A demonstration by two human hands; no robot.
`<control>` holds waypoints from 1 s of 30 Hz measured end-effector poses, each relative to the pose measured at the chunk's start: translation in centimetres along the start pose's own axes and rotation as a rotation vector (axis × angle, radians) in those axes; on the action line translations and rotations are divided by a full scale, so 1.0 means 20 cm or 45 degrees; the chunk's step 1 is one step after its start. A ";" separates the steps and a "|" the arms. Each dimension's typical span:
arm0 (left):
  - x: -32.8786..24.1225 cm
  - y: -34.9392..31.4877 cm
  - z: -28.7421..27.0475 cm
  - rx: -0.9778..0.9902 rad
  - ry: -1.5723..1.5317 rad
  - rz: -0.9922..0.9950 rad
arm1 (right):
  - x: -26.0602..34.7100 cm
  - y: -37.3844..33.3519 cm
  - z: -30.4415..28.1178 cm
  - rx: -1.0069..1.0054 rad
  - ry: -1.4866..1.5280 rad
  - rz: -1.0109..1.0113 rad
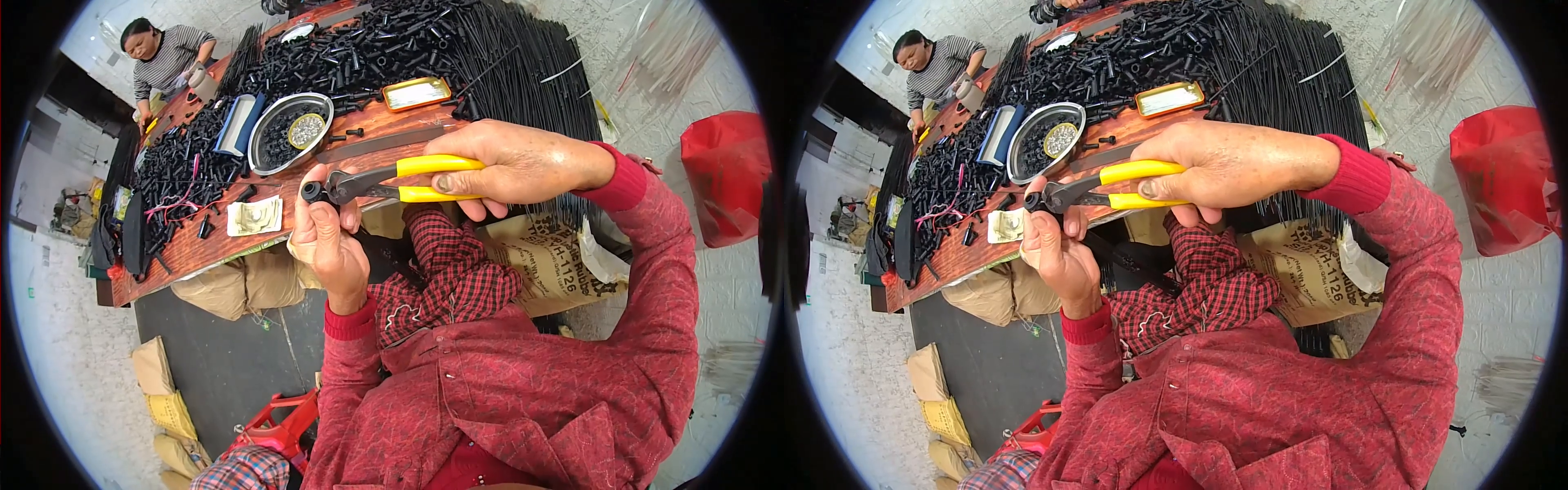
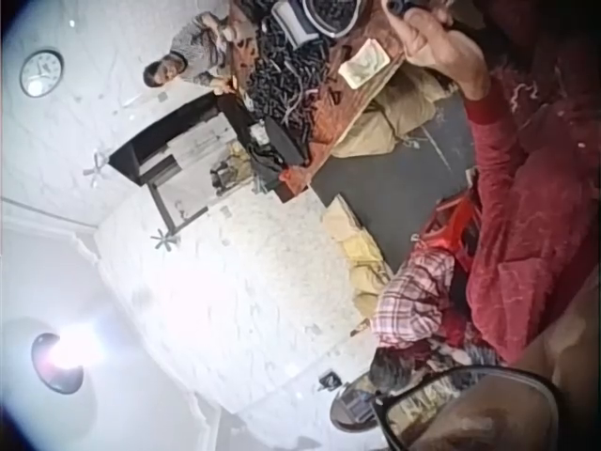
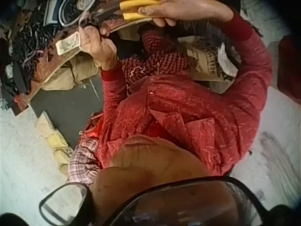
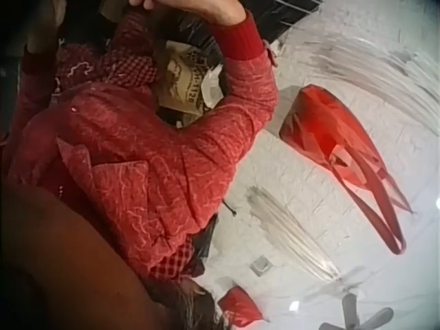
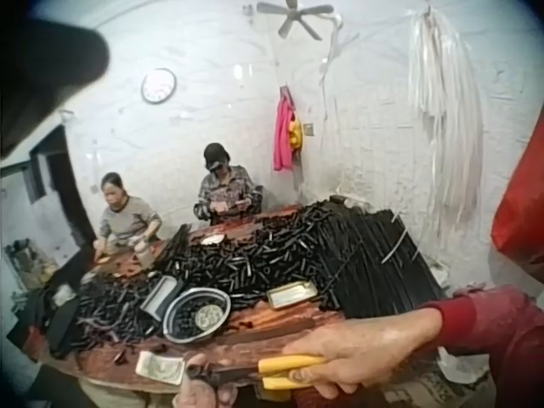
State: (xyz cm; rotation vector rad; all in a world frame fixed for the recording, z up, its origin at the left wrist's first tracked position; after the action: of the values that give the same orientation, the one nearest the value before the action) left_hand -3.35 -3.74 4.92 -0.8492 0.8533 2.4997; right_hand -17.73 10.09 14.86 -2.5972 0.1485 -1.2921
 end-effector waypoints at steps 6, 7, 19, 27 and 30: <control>-0.01 0.00 0.01 0.014 0.013 0.001 | -0.02 0.01 0.01 0.048 0.102 -0.019; -0.01 0.00 0.01 0.016 0.014 0.001 | -0.03 0.01 0.00 0.046 0.102 -0.020; -0.11 0.05 -0.23 -0.120 0.023 0.114 | -0.10 0.22 -0.07 -0.247 0.504 -0.196; -0.16 0.06 -0.36 -0.236 0.118 0.163 | -0.45 1.03 -0.12 -0.378 -0.175 0.095; -0.14 0.09 -0.42 -0.269 0.116 0.165 | -0.42 1.39 -0.08 -0.558 -0.745 -0.159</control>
State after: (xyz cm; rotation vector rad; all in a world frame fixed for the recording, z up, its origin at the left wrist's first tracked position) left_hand 1.41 -10.84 2.21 -1.0128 0.7018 2.7188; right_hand -23.58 -15.49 2.18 -3.2816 0.1800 -0.5156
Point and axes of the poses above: each hand's wrist, its own y-axis towards the middle knuckle, its own z-axis out of the palm, x = y × z, the point moved 4 cm from there along y, towards the middle knuckle, and after that the axes turned 8 degrees about -y, right-handed, at the moved point
